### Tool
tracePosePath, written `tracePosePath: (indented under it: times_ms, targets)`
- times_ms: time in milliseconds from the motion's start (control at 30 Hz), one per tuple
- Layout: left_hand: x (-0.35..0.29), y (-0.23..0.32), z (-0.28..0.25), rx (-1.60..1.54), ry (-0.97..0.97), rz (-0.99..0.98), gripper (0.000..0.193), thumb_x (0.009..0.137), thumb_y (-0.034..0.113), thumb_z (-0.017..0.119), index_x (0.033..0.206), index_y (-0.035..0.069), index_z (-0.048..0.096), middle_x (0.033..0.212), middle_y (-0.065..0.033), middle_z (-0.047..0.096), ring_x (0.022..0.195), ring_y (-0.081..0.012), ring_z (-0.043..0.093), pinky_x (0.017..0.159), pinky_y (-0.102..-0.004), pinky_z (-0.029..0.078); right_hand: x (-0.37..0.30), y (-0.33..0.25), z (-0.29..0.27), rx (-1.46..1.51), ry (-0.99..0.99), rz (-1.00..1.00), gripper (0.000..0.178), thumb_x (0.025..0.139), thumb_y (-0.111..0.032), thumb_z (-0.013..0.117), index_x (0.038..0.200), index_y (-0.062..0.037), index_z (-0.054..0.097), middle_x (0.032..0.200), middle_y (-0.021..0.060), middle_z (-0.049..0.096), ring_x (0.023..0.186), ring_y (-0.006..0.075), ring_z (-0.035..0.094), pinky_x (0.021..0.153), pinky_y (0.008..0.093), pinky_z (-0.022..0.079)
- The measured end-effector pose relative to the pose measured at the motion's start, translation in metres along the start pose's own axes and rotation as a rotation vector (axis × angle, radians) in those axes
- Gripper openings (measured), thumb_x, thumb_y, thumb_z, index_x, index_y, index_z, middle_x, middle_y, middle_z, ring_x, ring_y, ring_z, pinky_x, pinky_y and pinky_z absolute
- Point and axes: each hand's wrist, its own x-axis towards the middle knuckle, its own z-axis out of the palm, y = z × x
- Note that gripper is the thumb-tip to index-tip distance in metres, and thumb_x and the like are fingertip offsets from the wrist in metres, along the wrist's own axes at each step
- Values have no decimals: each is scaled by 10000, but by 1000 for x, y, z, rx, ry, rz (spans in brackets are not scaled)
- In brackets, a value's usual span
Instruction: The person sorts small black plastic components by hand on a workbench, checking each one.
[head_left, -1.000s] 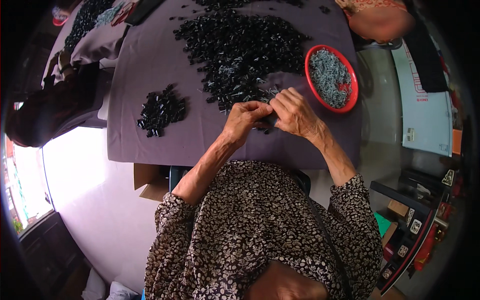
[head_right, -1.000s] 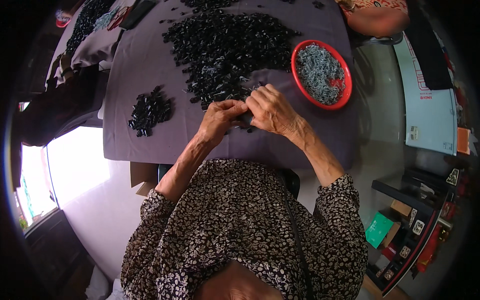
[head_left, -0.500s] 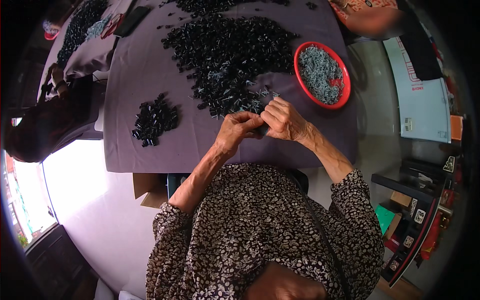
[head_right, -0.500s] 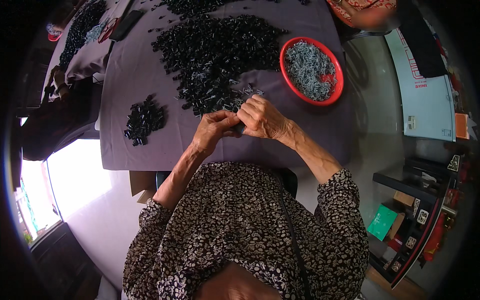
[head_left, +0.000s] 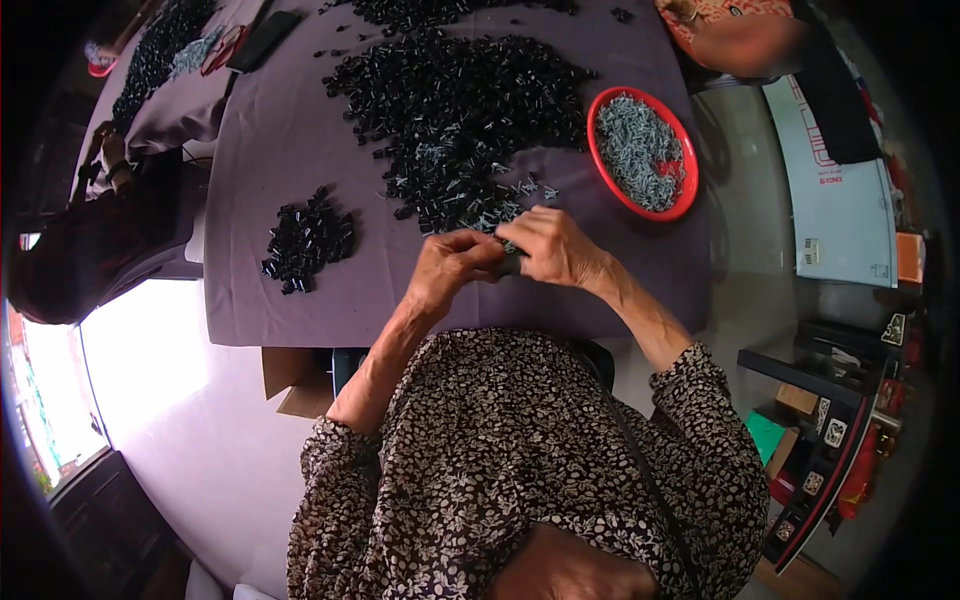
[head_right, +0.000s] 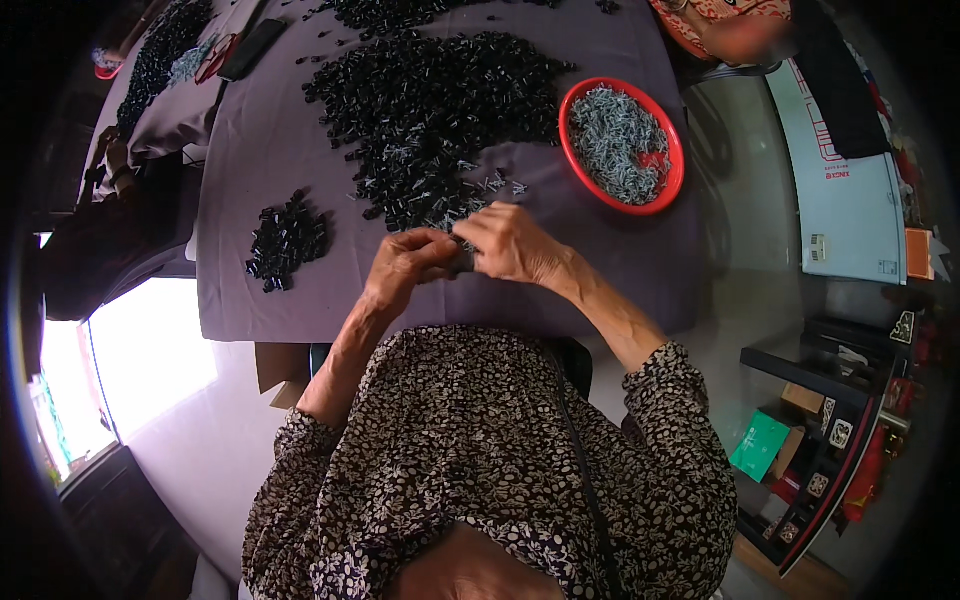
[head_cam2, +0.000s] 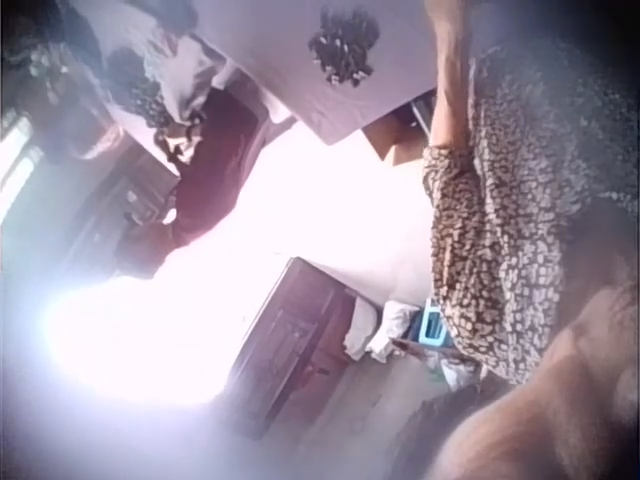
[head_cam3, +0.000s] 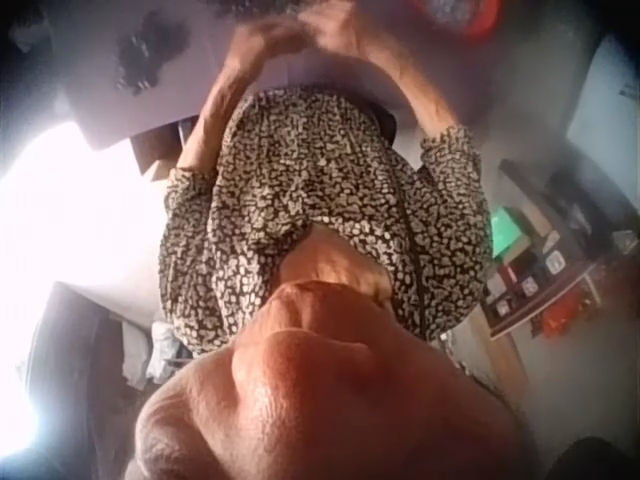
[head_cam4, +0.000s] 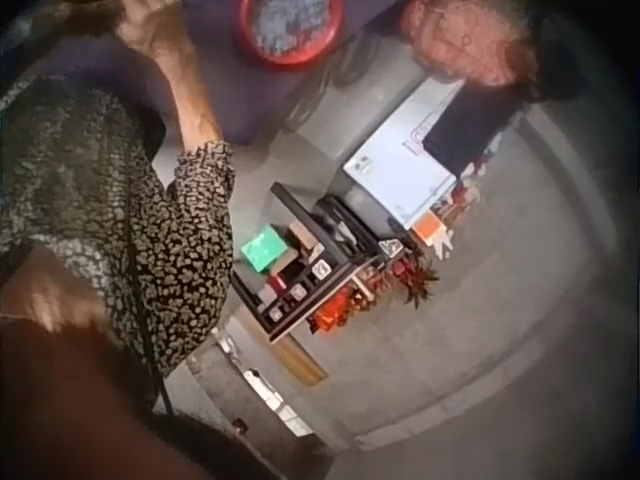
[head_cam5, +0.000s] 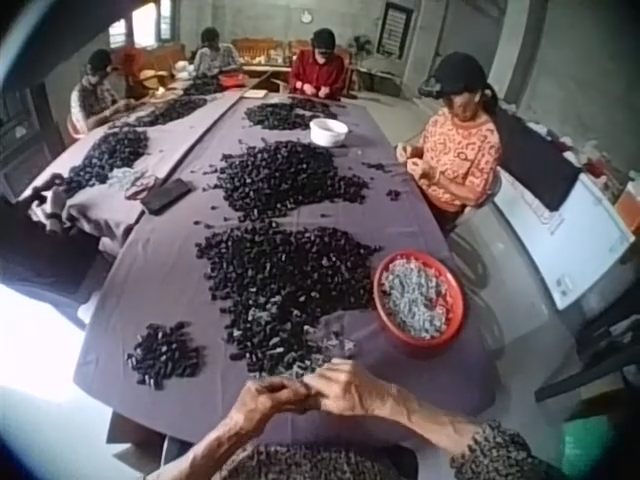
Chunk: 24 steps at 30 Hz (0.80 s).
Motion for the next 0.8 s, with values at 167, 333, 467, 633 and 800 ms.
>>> tracePosePath:
  times_ms: [167, 333, 467, 633, 800]
  targets:
    - [-14, 23, -43, 517, 433, 378, 197, 804, 126, 595, 919, -32, 623, 755, -71, 624, 659, -113, 564, 606, -220, 458, -16, 62, -13, -44, 132, 596, 256, 634, 34, 500, 875, -9, 575, 808, 126, 607, 720, 262, 593, 656, 319, 463]
    - [-40, 28, -100, 860, 798, 551, 180, 778, 101, 593, 929, 12, 636, 792, -66, 642, 692, -115, 579, 628, -239, 459, -5, 86, -1, -157, -14, 442, 298, 619, 86, 454, 871, -8, 585, 817, 139, 594, 752, 316, 583, 663, 361, 472]
    - [-52, 23, -123, 1104, 911, 563, 191, 765, 116, 595, 931, 30, 631, 841, -105, 632, 698, -184, 610, 642, -283, 478, -2, 85, -1, -126, -15, 407, 183, 652, 46, 469, 791, -8, 573, 754, 141, 585, 729, 318, 567, 649, 388, 457]
    - [-49, 33, -93, 1220, 975, 688, 215, 758, 112, 613, 958, 30, 614, 857, -113, 615, 723, -199, 606, 654, -288, 481, 0, 71, -11, 99, 32, 604, 188, 622, 49, 521, 793, -16, 562, 739, 111, 585, 679, 246, 579, 623, 320, 464]
    - [0, 29, -17, 270, 276, 384, 278, 786, 134, 620, 1032, 10, 595, 877, -63, 631, 774, -115, 578, 702, -229, 466, 22, 14, -38, 214, 206, 564, 298, 582, 89, 483, 846, -14, 574, 795, 77, 596, 758, 166, 588, 690, 260, 468]
